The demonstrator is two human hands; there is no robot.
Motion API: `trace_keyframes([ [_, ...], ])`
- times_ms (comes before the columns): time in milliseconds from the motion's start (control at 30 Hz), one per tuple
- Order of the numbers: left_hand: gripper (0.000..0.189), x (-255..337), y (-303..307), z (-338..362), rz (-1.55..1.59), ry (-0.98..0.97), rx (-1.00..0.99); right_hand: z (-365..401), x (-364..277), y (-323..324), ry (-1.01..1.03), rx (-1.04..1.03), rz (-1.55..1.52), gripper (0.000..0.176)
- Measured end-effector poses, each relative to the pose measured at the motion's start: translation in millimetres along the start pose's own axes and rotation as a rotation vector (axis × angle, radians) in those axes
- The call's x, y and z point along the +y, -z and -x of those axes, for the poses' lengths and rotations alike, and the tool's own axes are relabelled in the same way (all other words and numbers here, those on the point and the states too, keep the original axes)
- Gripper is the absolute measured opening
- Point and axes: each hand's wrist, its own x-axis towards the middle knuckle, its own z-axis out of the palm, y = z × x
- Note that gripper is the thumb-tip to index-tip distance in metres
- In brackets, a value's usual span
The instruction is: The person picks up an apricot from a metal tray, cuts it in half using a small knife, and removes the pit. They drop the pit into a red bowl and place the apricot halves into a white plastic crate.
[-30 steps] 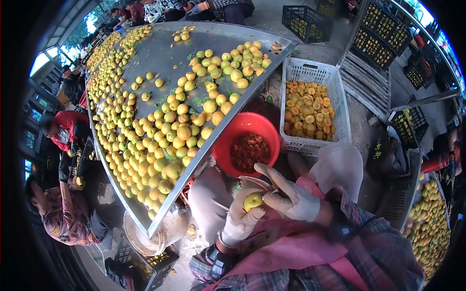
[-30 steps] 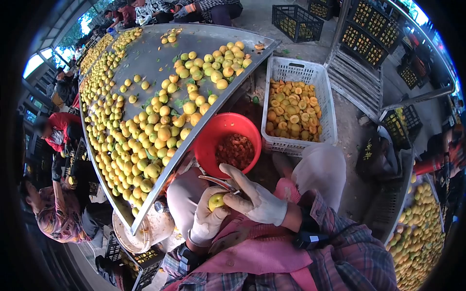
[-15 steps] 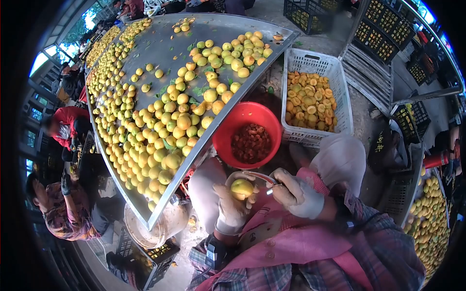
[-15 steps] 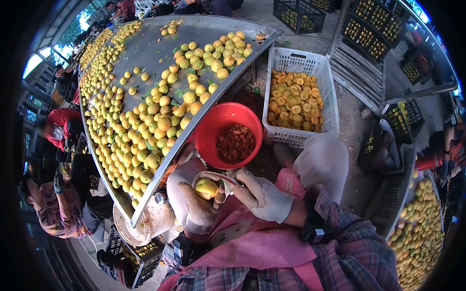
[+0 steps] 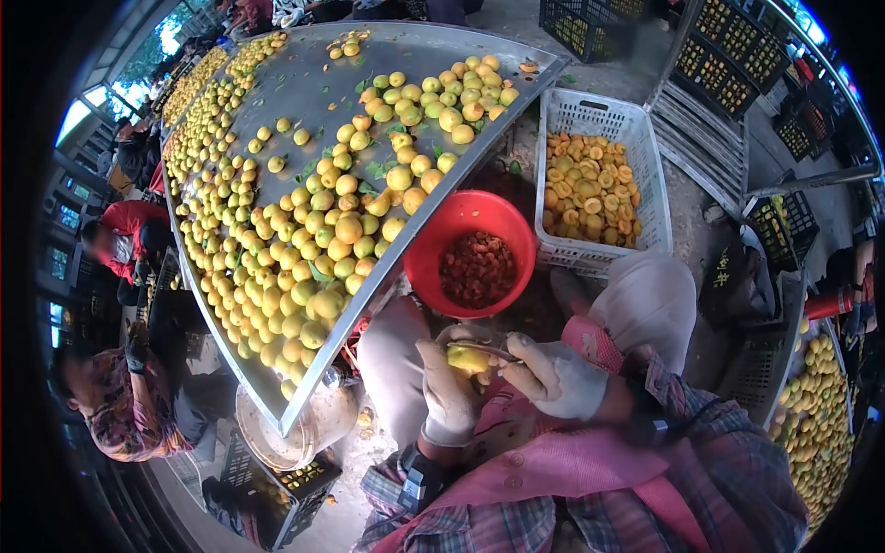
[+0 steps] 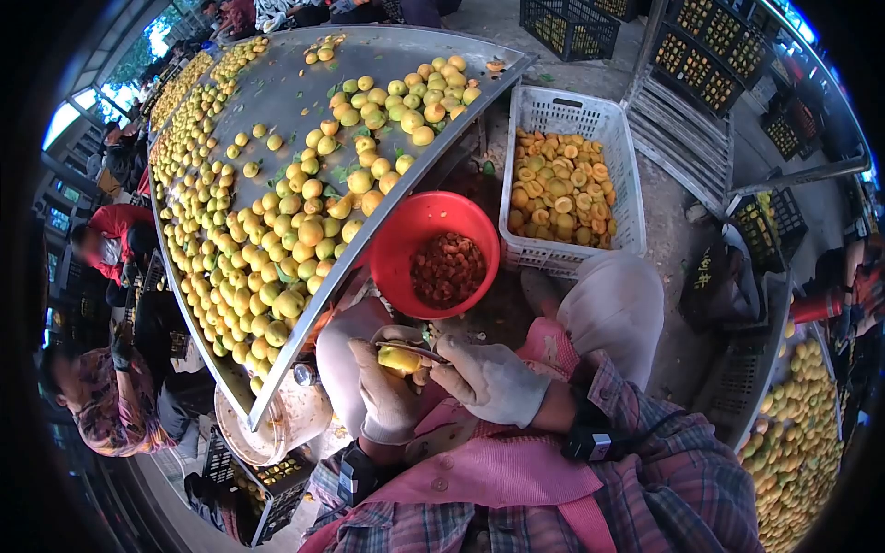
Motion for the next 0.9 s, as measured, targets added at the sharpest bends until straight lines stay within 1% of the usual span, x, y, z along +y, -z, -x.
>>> trace_keyframes([
  [67,0.074,-1.6,-3.0,0.3,0.014,-0.001,0.022,0.7,1.0,-0.9,0.019,0.007,-0.001,0.025],
  [233,0.071,-11.1,-7.2,1.1,-0.01,-0.096,0.111,1.3,2.8,-2.9,0.008,-0.035,0.043,0.032],
  [267,0.071,-11.3,-9.9,1.8,-0.011,-0.096,0.112,1.8,3.0,-3.3,0.008,-0.034,0.041,0.032],
  [333,0.071,-10.2,-14.4,3.0,-0.012,-0.077,0.206,3.1,3.1,-4.5,0.003,-0.044,0.063,0.033],
  [467,0.07,-20.5,-8.9,1.7,-0.041,-0.08,0.213,4.2,6.2,-8.2,-0.007,-0.063,0.095,0.035],
  [533,0.07,-31.3,-4.0,-1.8,-0.12,-0.206,0.171,4.5,8.2,-11.8,-0.03,-0.086,0.072,0.038],
  [567,0.07,-29.7,-3.6,-0.7,-0.122,-0.204,0.17,4.5,7.1,-12.4,-0.031,-0.085,0.07,0.038],
  [633,0.065,-23.5,-0.9,0.7,-0.026,-0.165,0.018,3.9,4.7,-13.4,-0.06,0.008,-0.014,0.038],
  [667,0.065,-22.7,0.4,-0.3,-0.027,-0.164,0.016,2.9,7.1,-14.8,-0.06,0.01,-0.014,0.038],
  [733,0.058,-20.9,3.9,-3.2,-0.041,-0.227,-0.155,0.2,15.0,-16.5,-0.074,0.056,-0.087,0.037],
  [767,0.046,-11.2,13.8,-2.4,-0.08,-0.148,-0.273,-1.1,15.9,-14.0,-0.075,0.057,-0.085,0.037],
  [800,0.046,-1.4,18.0,-2.2,-0.08,-0.146,-0.276,-2.4,16.2,-11.8,-0.021,0.076,-0.14,0.035],
  [833,0.043,8.8,19.6,-1.3,-0.126,-0.052,-0.327,-3.0,16.7,-10.2,0.032,0.095,-0.196,0.034],
  [867,0.042,16.6,18.3,-0.5,-0.171,0.041,-0.376,-4.8,19.0,-9.2,0.028,0.095,-0.196,0.034],
  [900,0.043,22.5,15.3,-0.5,-0.152,0.08,-0.357,-7.4,22.1,-8.7,0.013,0.024,-0.239,0.032],
])
